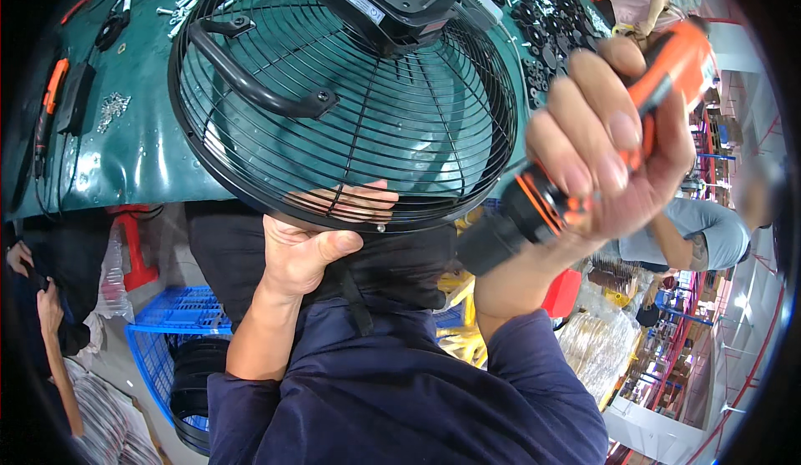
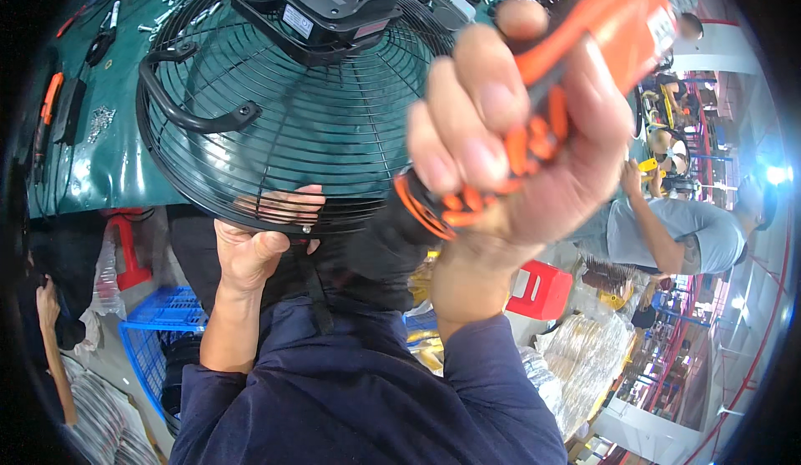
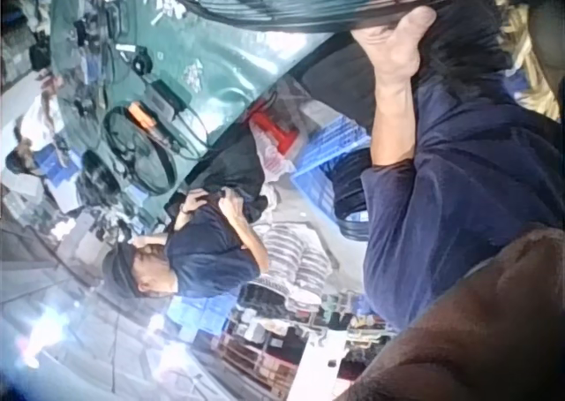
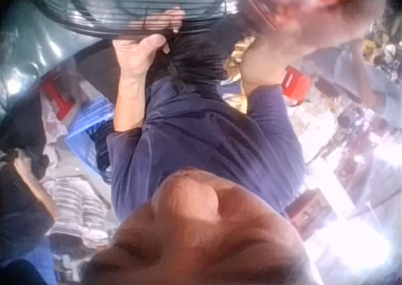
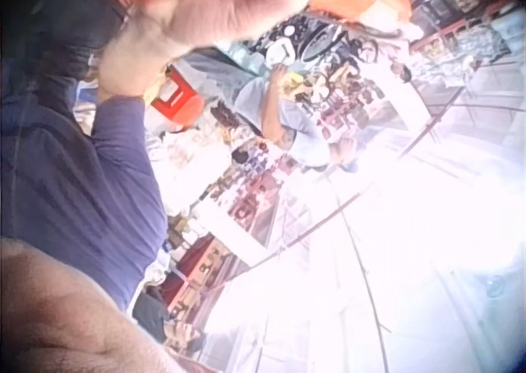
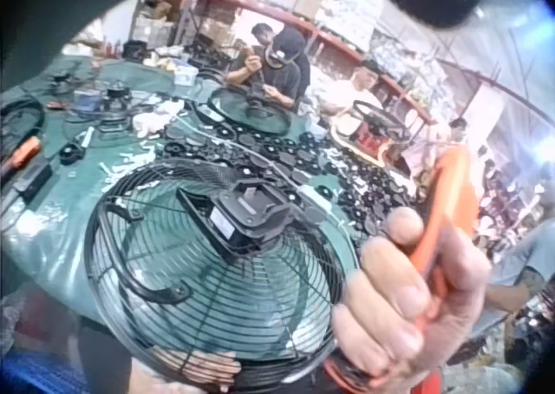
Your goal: Assembling the metal grill and components of an industrial electric fan.
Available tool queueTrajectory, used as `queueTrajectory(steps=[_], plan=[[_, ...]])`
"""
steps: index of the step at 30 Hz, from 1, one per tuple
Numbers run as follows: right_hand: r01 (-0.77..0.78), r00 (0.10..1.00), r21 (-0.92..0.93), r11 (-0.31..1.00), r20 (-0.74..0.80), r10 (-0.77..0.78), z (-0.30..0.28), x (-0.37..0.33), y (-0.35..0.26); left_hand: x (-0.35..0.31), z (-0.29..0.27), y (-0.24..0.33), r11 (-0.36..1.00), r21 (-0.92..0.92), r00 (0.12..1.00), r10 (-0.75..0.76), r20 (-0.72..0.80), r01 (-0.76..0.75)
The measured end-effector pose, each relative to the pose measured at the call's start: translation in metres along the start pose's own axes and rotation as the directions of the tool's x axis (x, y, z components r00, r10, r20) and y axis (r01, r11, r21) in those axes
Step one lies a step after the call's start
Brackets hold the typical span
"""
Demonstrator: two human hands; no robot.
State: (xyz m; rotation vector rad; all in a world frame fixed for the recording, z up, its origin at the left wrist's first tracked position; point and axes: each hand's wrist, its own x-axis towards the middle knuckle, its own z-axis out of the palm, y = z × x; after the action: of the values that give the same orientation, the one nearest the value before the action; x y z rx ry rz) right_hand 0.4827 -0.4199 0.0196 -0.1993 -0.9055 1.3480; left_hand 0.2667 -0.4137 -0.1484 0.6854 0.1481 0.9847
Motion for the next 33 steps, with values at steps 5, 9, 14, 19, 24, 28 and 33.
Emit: queueTrajectory(steps=[5,9,14,19,24,28,33], plan=[[-0.319,0.943,-0.277,0.907,-0.190,0.274,0.029,-0.007,0.002,-0.002,0.006,0.006,0.995,0.019,0.994,-0.097,-0.043,0.097],[-0.600,0.796,-0.575,0.556,-0.494,0.349,0.049,0.000,0.019,0.003,0.019,0.005,0.994,0.048,0.993,-0.096,0.067,0.093],[-0.646,0.761,-0.470,0.601,-0.336,0.555,0.038,0.034,0.035,-0.002,0.031,-0.003,0.995,-0.041,0.992,-0.099,-0.075,0.096],[-0.722,0.689,-0.311,0.618,-0.403,0.603,0.047,0.052,0.031,-0.005,0.012,0.003,0.992,0.089,0.994,-0.094,0.059,0.089],[-0.673,0.739,-0.414,0.613,-0.338,0.583,0.054,0.055,0.031,-0.010,0.014,0.002,0.990,0.139,0.998,0.010,0.067,-0.019],[-0.599,0.792,-0.532,0.598,-0.287,0.539,0.045,0.052,0.041,-0.011,0.016,0.000,0.994,0.109,1.000,0.004,0.022,-0.006],[-0.358,0.934,-0.547,0.757,-0.197,0.299,0.046,0.037,0.022,-0.012,0.011,0.005,0.999,0.018,0.998,-0.035,-0.049,0.036]])
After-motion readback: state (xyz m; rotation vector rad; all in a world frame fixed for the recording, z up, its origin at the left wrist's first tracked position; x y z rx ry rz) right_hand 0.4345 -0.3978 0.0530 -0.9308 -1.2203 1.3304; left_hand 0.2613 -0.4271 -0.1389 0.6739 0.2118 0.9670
